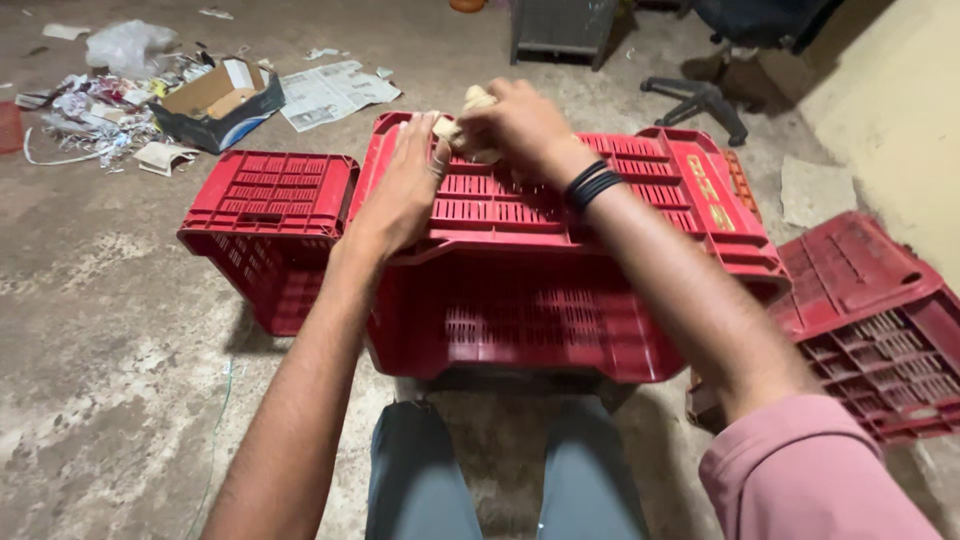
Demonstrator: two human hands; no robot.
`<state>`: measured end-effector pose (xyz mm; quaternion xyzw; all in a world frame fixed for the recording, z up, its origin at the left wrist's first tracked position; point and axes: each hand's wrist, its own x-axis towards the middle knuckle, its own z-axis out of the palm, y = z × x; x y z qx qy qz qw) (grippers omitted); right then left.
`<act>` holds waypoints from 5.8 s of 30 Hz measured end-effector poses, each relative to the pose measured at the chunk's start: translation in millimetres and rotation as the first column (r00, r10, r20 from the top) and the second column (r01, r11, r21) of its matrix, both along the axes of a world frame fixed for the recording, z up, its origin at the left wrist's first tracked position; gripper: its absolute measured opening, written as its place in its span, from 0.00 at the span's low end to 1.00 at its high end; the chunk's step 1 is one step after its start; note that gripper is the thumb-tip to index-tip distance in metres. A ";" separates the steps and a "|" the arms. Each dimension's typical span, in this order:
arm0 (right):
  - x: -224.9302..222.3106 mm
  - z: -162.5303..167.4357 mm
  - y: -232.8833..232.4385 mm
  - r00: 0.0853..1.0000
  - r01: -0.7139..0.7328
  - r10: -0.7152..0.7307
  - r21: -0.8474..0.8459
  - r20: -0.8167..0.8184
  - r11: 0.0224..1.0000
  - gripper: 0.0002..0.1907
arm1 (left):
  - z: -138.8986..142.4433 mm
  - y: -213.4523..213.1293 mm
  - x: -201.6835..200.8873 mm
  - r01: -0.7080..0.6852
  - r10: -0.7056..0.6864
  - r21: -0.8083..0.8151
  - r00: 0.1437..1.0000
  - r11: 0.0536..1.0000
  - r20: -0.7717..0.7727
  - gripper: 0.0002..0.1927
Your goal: The person wipes the surfaces of red plastic crates using a cloth. They handle the crates one by one, turning them over to clean different sides and stacking them as they finish.
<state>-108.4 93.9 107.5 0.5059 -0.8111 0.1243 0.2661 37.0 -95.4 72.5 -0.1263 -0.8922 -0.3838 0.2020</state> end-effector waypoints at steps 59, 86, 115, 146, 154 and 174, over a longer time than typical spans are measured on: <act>123.8 -14.9 310.9 0.917 0.323 -0.263 -0.170 0.301 0.931 0.31 | -51.1 -10.0 -45.9 -0.286 0.384 -0.447 0.912 0.848 0.145 0.35; 151.4 -36.0 267.4 0.779 0.622 -0.590 -0.381 0.213 0.684 0.33 | -35.2 10.0 -34.9 -0.365 0.465 -0.420 0.870 0.831 0.165 0.28; 174.8 -64.2 208.6 0.844 0.493 -0.525 -0.547 0.111 0.677 0.36 | -13.7 -35.8 0.7 -0.152 0.157 -0.162 0.987 0.975 0.019 0.29; 185.5 -78.6 117.1 0.824 0.455 -0.565 -0.648 0.045 0.611 0.37 | -7.5 -28.8 18.7 -0.126 0.121 0.119 0.991 0.985 0.051 0.49; 211.4 -58.2 -45.4 0.995 0.096 -0.097 -0.622 0.032 0.777 0.32 | -18.5 -43.1 6.5 0.073 -0.093 0.410 0.995 0.909 0.027 0.60; 226.7 -23.9 15.8 0.997 -0.074 0.069 -0.440 -0.028 0.895 0.29 | -32.5 -44.6 -2.3 0.031 -0.039 0.452 0.999 0.892 0.007 0.64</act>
